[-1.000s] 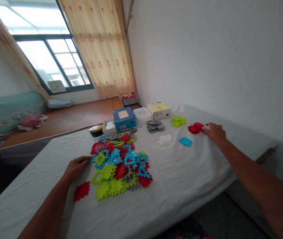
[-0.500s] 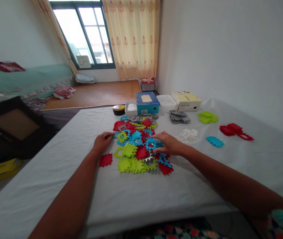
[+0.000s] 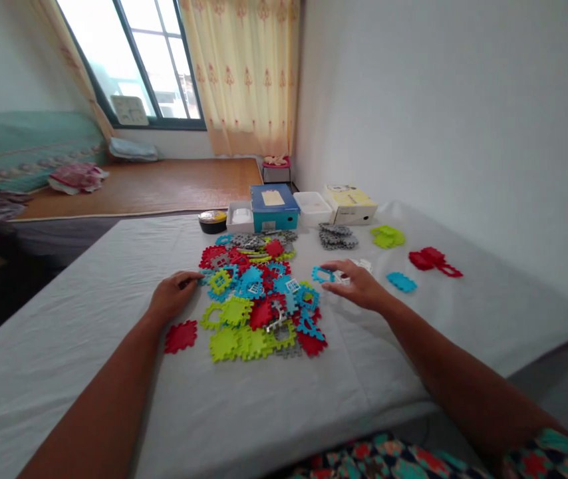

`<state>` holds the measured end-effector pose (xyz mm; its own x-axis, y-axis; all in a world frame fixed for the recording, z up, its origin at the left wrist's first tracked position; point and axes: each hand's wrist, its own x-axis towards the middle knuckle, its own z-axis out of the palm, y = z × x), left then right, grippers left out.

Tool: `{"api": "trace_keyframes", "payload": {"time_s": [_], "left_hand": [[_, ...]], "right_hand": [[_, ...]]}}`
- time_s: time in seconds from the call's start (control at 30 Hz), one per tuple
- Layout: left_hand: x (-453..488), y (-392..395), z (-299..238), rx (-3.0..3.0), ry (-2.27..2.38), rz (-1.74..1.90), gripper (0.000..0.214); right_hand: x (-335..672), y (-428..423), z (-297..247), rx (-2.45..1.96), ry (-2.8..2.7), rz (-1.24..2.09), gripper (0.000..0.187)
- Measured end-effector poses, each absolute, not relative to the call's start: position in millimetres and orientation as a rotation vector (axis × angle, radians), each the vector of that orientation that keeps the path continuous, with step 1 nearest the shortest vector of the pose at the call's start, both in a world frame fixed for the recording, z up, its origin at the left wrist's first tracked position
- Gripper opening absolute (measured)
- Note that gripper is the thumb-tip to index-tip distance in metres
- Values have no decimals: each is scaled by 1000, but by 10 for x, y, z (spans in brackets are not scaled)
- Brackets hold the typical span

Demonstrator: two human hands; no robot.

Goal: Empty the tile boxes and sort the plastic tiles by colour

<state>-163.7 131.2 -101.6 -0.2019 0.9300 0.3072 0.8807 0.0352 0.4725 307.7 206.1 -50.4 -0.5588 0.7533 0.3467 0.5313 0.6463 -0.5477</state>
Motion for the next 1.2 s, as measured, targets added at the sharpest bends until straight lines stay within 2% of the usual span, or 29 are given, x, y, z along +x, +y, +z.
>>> {"api": "trace_keyframes", "payload": {"time_s": [0.17, 0.27, 0.53, 0.77, 0.87, 1.0, 1.2], "left_hand": [[-1700, 1359, -1067, 1940, 2246, 810, 42], [-1715, 1369, -1074, 1944, 2255, 771, 43], [-1659, 1339, -1035, 1951, 2289, 726, 43], [-1573, 1285, -967, 1969, 2280, 768, 38], [-1558, 1275, -961, 1990, 2259, 779, 37], [-1549, 1266, -968, 1980, 2238, 836, 36], [-1539, 1252, -950, 1972, 2219, 846, 36]], "right_hand": [[4369, 2348, -757, -1634, -1938, 123, 48], [4841, 2367, -966, -1821, -1901, 109, 51], [4831, 2193, -1110, -1799, -1979, 147, 60], [4616, 2126, -1005, -1918, -2044, -137, 48], [4138, 2001, -763, -1617, -2166, -181, 47], [3274, 1817, -552, -968, -2435, 245, 41], [2735, 1754, -772, -783, -2503, 455, 39]]}}
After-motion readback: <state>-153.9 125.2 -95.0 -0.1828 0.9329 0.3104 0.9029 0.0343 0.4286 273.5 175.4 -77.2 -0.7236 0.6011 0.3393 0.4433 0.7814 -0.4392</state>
